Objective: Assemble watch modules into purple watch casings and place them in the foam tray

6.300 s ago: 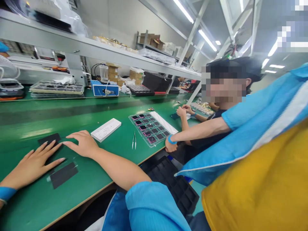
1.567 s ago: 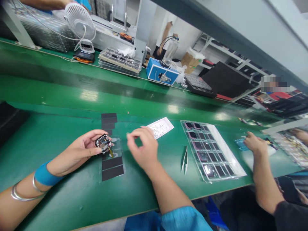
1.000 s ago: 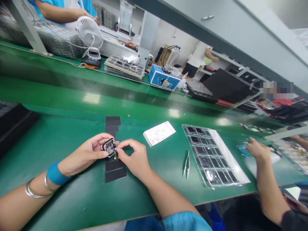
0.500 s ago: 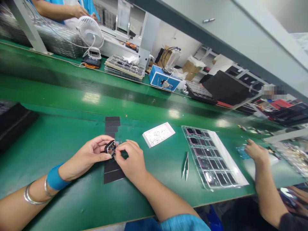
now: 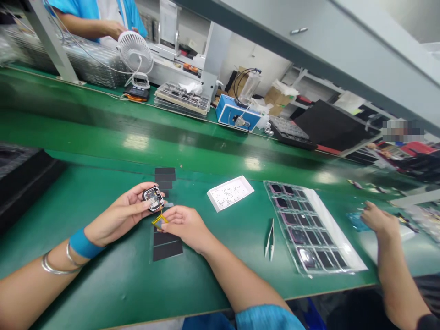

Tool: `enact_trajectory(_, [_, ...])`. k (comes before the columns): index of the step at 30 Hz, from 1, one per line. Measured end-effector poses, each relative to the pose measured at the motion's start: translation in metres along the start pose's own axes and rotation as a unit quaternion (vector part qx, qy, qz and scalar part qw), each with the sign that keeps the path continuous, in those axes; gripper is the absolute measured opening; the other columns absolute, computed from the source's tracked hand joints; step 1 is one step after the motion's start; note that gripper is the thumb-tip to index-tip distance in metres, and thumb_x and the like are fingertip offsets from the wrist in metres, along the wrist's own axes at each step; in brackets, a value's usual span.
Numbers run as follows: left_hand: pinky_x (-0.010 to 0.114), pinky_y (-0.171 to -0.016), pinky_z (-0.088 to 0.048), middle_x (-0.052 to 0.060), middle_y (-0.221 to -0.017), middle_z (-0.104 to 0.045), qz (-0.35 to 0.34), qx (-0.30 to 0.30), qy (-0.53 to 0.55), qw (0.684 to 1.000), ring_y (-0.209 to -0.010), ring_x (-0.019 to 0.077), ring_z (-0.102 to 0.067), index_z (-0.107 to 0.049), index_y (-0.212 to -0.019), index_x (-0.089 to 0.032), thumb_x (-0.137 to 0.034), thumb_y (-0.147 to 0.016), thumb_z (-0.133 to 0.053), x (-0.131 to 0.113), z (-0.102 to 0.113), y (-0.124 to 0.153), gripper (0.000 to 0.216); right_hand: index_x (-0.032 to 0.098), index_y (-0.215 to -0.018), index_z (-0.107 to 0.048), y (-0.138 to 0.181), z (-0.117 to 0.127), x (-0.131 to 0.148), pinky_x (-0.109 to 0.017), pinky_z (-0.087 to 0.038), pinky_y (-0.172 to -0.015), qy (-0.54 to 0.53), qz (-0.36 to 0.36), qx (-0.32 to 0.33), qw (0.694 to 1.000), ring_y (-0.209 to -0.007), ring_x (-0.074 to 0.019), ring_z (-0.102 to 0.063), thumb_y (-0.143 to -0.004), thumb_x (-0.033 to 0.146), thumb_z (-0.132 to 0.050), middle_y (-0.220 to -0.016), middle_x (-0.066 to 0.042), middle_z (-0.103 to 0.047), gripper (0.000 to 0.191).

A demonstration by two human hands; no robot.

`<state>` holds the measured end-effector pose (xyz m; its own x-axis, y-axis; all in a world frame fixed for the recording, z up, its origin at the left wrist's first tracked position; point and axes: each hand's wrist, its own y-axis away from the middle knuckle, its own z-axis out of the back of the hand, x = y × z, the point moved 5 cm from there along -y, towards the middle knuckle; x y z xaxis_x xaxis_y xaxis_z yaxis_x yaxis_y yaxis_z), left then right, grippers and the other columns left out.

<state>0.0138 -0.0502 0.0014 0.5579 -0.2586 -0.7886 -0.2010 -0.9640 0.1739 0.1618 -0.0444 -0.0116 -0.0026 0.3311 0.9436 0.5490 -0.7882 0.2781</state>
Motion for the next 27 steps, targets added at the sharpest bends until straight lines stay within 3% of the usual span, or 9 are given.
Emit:
enact_trajectory(5, [0.031,-0.085,-0.052,0.003,-0.098,-0.066,0.02,0.006,0.007,1.0,-0.086,0.0155,-0.064,-0.06,-0.106,-0.022,-0.017,-0.072,-0.072,-0.003,0.002,-0.002,0.037,0.018,-0.084,-0.063,0.005,0.008,0.015,-0.026,-0.051,-0.063,-0.087,0.02,-0.014,0.996,-0.06,-0.0114,-0.064,-0.069,0.026,-0.074,-0.069,0.003,-0.064,0.02])
enact_trajectory(8, [0.031,-0.081,-0.055,0.003,-0.098,-0.065,0.053,0.024,-0.006,0.998,-0.086,0.0158,-0.064,-0.06,-0.107,-0.023,-0.017,-0.072,-0.071,-0.001,-0.001,-0.001,0.037,0.019,-0.081,-0.066,0.01,0.009,0.026,-0.026,-0.051,-0.066,-0.101,0.058,0.023,0.993,-0.063,-0.0116,-0.063,-0.07,0.028,-0.073,-0.072,0.001,-0.064,0.016])
enact_trajectory(10, [0.03,-0.076,-0.056,0.003,-0.096,-0.064,0.086,0.044,-0.024,0.995,-0.084,0.0158,-0.063,-0.061,-0.107,-0.023,-0.017,-0.072,-0.071,0.003,-0.005,0.001,0.037,0.02,-0.083,-0.067,0.014,0.01,0.031,-0.028,-0.051,-0.07,-0.061,0.091,0.036,0.993,-0.069,-0.0126,-0.063,-0.068,0.029,-0.076,-0.078,0.0,-0.065,0.02])
enact_trajectory(12, [0.029,-0.07,-0.057,0.003,-0.093,-0.063,0.119,0.063,-0.047,0.99,-0.081,0.0153,-0.063,-0.062,-0.106,-0.022,-0.017,-0.071,-0.072,0.01,-0.009,0.004,0.037,0.023,-0.088,-0.069,0.016,0.012,0.035,-0.028,-0.05,-0.072,0.029,0.142,0.002,0.989,-0.073,-0.013,-0.061,-0.071,0.029,-0.074,-0.081,0.0,-0.065,0.019])
enact_trajectory(15, [0.028,-0.067,-0.057,0.003,-0.087,-0.063,0.159,0.086,-0.076,0.981,-0.079,0.0153,-0.063,-0.062,-0.104,-0.02,-0.018,-0.07,-0.073,0.02,-0.016,0.008,0.036,0.025,-0.09,-0.071,0.018,0.013,0.042,-0.028,-0.048,-0.074,0.187,0.226,-0.082,0.952,-0.079,-0.0135,-0.058,-0.08,0.028,-0.065,-0.083,-0.001,-0.062,0.012])
enact_trajectory(17, [0.028,-0.068,-0.056,0.003,-0.085,-0.064,0.172,0.091,-0.083,0.977,-0.078,0.0159,-0.064,-0.063,-0.101,-0.019,-0.019,-0.069,-0.073,0.025,-0.02,0.01,0.033,0.025,-0.091,-0.071,0.019,0.01,0.043,-0.029,-0.048,-0.076,0.244,0.256,-0.106,0.929,-0.082,-0.0143,-0.058,-0.082,0.026,-0.063,-0.085,-0.002,-0.061,0.012])
enact_trajectory(23, [0.029,-0.071,-0.054,0.005,-0.084,-0.068,0.157,0.065,-0.093,0.981,-0.078,0.0172,-0.065,-0.062,-0.092,-0.017,-0.022,-0.071,-0.071,0.028,-0.021,0.007,0.023,0.024,-0.09,-0.07,0.018,0.003,0.041,-0.028,-0.049,-0.074,0.29,0.286,-0.15,0.901,-0.078,-0.0138,-0.059,-0.083,0.022,-0.061,-0.084,-0.002,-0.062,0.012])
enact_trajectory(27, [0.032,-0.071,-0.055,0.008,-0.088,-0.069,0.138,0.013,-0.091,0.986,-0.08,0.0194,-0.066,-0.062,-0.093,-0.015,-0.024,-0.073,-0.069,0.025,-0.015,0.003,0.023,0.024,-0.105,-0.064,0.008,0.012,0.033,-0.027,-0.05,-0.074,0.239,0.275,-0.181,0.914,-0.08,-0.0137,-0.06,-0.081,0.024,-0.062,-0.089,-0.002,-0.064,0.024])
